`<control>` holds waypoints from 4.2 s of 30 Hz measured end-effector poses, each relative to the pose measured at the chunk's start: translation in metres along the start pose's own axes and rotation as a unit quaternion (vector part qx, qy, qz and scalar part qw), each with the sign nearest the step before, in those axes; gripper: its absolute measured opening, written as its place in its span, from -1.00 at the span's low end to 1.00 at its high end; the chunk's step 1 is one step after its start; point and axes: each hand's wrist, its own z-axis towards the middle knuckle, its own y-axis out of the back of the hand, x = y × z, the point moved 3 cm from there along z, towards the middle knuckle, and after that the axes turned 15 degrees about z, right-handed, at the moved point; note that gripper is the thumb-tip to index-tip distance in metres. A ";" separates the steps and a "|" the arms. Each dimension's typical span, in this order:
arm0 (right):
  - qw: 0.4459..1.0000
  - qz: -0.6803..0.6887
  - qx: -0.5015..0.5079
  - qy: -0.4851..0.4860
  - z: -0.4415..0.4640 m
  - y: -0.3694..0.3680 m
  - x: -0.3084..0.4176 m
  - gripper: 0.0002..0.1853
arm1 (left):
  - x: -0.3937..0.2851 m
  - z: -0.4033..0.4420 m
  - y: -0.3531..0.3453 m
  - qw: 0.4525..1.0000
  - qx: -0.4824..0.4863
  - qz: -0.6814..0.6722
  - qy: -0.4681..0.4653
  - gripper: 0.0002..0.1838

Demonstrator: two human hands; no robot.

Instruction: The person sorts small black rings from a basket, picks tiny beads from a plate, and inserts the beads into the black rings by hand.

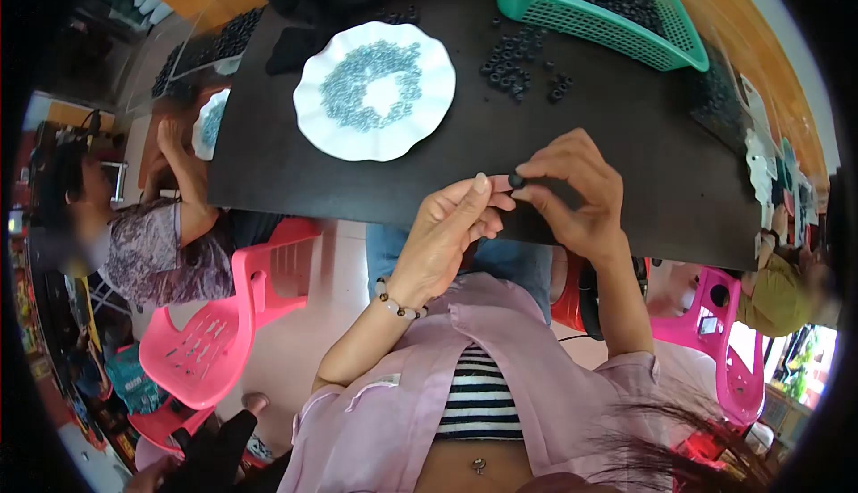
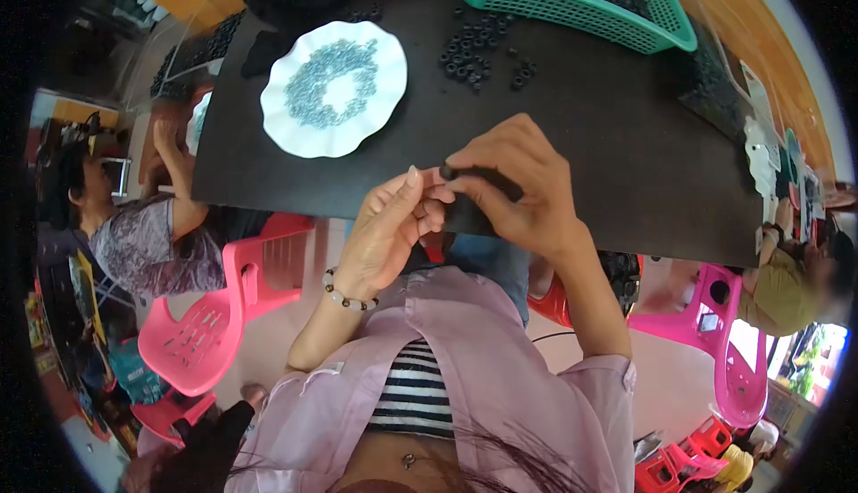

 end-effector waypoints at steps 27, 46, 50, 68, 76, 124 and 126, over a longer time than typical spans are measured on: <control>0.989 0.137 0.050 0.010 0.005 -0.047 -0.017 -0.80 | 0.012 -0.006 0.036 0.989 0.055 -0.133 0.004 -0.75; 0.984 -0.103 0.070 -0.127 0.049 -0.013 -0.074 -0.85 | 0.004 -0.009 0.048 0.989 -0.008 -0.147 -0.005 -0.72; 0.988 -0.076 0.131 -0.029 0.077 -0.043 -0.066 -0.86 | 0.008 -0.007 0.050 0.992 -0.014 -0.125 -0.008 -0.70; 0.937 -0.172 0.292 0.089 0.126 -0.124 -0.090 -0.89 | 0.009 -0.005 0.058 0.997 0.010 -0.069 -0.019 -0.70; 0.940 -0.174 0.279 0.086 0.125 -0.127 -0.090 -0.96 | 0.008 -0.008 0.059 0.997 0.013 -0.078 -0.014 -0.69; 0.800 0.479 0.051 -0.357 0.002 -0.059 -0.027 -0.74 | 0.009 -0.020 0.040 0.994 0.000 -0.114 -0.001 -0.80; 0.813 0.458 0.089 -0.348 0.000 -0.055 -0.028 -0.73 | 0.009 -0.020 0.038 0.991 0.015 -0.133 0.014 -0.79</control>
